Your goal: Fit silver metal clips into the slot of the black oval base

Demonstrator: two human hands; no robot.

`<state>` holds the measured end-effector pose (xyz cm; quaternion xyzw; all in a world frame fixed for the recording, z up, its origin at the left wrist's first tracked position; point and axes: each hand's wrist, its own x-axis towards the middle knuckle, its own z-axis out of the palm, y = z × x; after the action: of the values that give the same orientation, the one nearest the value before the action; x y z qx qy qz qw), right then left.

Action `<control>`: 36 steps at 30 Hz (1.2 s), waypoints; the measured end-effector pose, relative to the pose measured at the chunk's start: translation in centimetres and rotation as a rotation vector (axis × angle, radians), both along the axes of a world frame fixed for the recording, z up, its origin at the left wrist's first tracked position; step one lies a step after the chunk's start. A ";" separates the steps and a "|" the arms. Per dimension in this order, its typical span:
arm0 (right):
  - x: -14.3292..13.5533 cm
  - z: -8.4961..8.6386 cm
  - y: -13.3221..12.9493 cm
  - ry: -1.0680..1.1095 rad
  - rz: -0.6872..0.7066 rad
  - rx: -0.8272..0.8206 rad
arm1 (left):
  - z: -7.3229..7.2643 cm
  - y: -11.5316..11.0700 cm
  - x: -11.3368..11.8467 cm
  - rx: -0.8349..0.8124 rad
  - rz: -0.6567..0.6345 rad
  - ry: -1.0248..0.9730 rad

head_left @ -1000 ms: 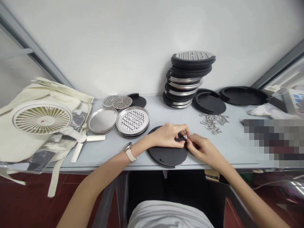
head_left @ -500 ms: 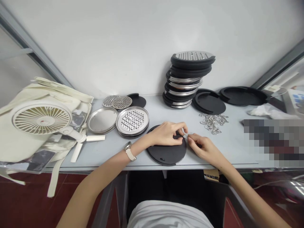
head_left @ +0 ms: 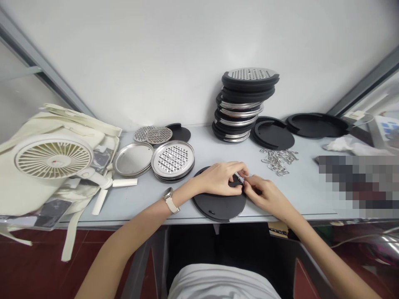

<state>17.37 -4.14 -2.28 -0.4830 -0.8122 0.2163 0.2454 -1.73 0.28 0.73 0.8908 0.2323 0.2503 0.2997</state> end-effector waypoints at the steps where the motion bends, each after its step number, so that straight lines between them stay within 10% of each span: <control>1: 0.0 0.0 0.0 -0.001 -0.002 0.002 | 0.0 0.0 0.0 0.008 0.012 0.015; 36: 0.2 -0.3 -0.1 0.057 0.009 -0.022 | 0.0 0.4 -0.2 -0.013 0.018 0.102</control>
<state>17.53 -4.22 -2.56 -0.4758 -0.8046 0.2400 0.2619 -1.90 0.64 0.74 0.8984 0.2568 0.2056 0.2911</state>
